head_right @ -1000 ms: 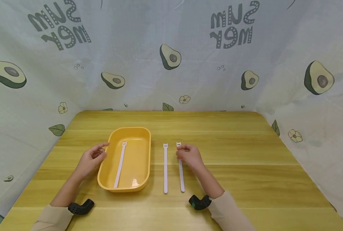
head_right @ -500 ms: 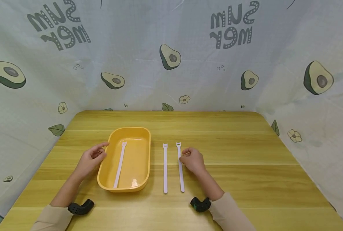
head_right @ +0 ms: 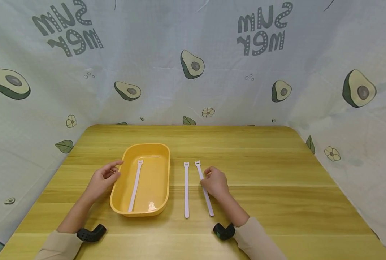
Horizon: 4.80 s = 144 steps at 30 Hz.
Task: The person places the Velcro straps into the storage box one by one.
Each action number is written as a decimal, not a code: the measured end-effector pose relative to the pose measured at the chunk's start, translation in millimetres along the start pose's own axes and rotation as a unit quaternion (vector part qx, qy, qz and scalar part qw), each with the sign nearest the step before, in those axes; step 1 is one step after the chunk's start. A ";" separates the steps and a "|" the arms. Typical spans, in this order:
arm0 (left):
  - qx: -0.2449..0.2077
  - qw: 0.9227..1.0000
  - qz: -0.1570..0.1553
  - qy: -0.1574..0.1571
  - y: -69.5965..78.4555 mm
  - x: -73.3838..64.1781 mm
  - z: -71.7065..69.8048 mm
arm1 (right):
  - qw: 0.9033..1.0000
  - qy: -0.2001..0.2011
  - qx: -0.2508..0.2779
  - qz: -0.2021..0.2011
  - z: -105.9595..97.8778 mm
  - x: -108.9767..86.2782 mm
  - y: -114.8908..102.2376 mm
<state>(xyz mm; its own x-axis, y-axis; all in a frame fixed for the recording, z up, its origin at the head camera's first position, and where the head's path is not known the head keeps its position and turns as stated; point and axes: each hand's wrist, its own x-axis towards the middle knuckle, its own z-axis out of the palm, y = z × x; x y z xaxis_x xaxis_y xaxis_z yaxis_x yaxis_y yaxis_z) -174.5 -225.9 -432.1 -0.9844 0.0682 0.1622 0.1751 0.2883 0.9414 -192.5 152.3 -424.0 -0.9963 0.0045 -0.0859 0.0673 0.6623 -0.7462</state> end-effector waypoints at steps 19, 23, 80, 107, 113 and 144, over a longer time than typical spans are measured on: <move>-0.006 1.000 -0.003 -0.001 1.2 -0.1 -0.4 | 0.999 0.005 0.043 0.014 0.7 4.6 0.0; -0.008 1.000 -0.005 0.000 2.0 0.1 -0.5 | 0.996 0.003 0.080 0.032 -3.2 6.3 -2.8; 0.003 1.000 0.004 -0.003 -3.0 1.6 -1.9 | 0.925 -0.149 0.349 0.039 23.0 4.9 -66.1; 0.000 1.000 -0.001 -0.005 -3.6 2.8 -2.1 | 0.910 -0.179 0.372 0.044 45.8 18.7 -103.5; 0.004 1.000 0.001 0.000 -3.5 2.5 -1.9 | 0.911 -0.188 0.366 0.030 52.6 19.7 -115.9; 0.006 1.000 0.010 0.000 -5.8 2.9 -2.8 | 0.938 -0.214 0.271 0.006 94.4 35.1 -142.6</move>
<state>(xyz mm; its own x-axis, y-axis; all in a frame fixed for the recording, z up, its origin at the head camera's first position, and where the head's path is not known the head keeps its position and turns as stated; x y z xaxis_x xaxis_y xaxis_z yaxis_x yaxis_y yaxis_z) -178.4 -230.1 -436.3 -0.9809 0.0746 0.1799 0.1940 0.2984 0.9345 -232.0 -12.8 -382.9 -0.8907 -0.3683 -0.2664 0.2110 0.1841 -0.9600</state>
